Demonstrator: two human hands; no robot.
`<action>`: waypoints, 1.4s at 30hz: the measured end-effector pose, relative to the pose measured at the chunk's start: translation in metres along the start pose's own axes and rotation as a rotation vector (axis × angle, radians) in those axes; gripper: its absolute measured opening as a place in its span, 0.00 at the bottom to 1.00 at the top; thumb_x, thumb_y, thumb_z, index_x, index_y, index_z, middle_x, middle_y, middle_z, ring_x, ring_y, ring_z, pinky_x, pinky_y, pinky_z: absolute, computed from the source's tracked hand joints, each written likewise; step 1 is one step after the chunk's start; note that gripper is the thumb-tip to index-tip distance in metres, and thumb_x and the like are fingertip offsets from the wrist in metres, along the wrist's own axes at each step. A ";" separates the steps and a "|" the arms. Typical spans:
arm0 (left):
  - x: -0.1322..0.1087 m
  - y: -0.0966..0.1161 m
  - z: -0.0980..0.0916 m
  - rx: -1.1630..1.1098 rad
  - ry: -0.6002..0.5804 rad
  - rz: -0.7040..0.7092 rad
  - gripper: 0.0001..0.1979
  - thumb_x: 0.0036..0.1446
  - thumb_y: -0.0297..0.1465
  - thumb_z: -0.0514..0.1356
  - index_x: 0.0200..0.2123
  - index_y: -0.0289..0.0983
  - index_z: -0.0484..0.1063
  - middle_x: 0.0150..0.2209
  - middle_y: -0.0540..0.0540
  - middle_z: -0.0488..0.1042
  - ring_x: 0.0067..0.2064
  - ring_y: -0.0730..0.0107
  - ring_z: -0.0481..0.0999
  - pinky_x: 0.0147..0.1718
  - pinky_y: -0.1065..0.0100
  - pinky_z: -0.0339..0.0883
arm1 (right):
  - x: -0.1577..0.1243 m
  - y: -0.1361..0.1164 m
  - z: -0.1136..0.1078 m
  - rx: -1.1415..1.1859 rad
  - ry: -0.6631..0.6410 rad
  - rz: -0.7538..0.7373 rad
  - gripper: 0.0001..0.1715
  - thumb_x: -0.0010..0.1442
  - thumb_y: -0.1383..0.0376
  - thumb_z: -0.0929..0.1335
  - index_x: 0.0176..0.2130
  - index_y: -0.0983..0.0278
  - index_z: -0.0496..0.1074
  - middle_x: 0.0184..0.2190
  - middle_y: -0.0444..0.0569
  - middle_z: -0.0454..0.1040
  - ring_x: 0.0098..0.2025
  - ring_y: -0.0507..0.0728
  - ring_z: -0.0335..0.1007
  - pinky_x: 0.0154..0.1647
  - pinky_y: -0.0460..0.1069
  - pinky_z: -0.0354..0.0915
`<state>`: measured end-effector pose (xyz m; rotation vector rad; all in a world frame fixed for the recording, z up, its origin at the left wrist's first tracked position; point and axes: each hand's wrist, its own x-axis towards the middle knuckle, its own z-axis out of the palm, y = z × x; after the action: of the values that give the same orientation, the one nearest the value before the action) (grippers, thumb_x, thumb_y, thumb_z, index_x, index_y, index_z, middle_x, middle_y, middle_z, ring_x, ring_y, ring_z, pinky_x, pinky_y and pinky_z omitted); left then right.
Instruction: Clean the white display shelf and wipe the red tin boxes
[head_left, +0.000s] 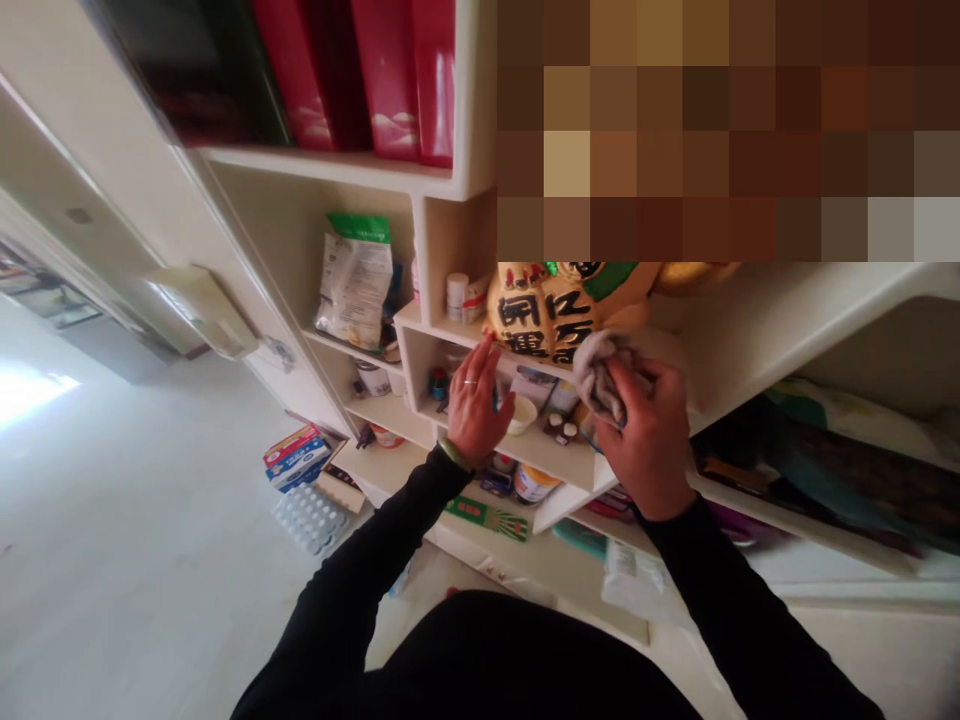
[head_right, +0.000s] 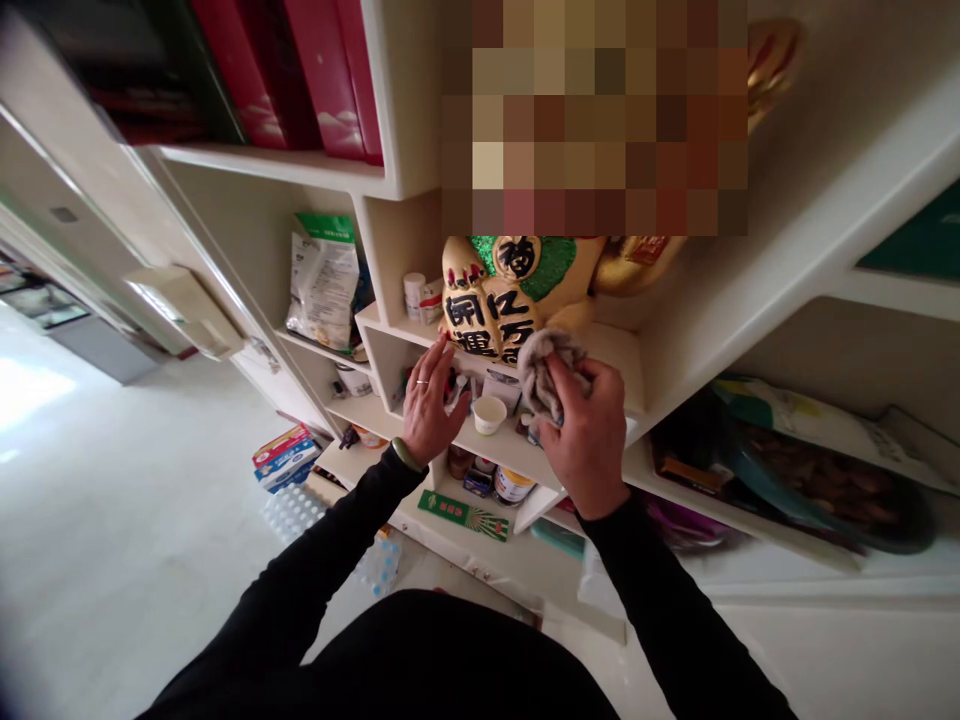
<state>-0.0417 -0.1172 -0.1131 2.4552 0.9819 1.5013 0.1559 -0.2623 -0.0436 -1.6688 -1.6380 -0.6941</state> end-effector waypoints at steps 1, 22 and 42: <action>0.000 0.000 -0.001 0.004 -0.008 -0.004 0.36 0.71 0.33 0.61 0.79 0.37 0.62 0.84 0.34 0.60 0.84 0.51 0.62 0.82 0.44 0.61 | -0.001 -0.001 -0.004 0.017 -0.010 -0.016 0.35 0.67 0.68 0.68 0.70 0.65 0.78 0.57 0.68 0.71 0.60 0.76 0.73 0.62 0.71 0.77; 0.006 -0.008 0.004 -0.206 0.099 0.069 0.29 0.72 0.34 0.65 0.73 0.44 0.67 0.83 0.40 0.62 0.84 0.44 0.62 0.83 0.37 0.61 | 0.043 -0.017 0.037 -0.042 -0.026 -0.231 0.19 0.80 0.65 0.69 0.63 0.50 0.83 0.66 0.47 0.76 0.72 0.63 0.61 0.74 0.61 0.61; -0.062 0.020 -0.003 -0.466 0.083 0.011 0.32 0.76 0.33 0.64 0.79 0.45 0.64 0.81 0.33 0.65 0.82 0.49 0.67 0.78 0.44 0.69 | -0.013 0.018 -0.031 -0.223 -0.042 -0.089 0.34 0.59 0.76 0.69 0.64 0.68 0.75 0.67 0.66 0.70 0.68 0.76 0.68 0.72 0.70 0.68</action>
<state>-0.0534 -0.1690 -0.1510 2.0849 0.5462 1.6249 0.1761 -0.2942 -0.0359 -1.7840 -1.7245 -0.9206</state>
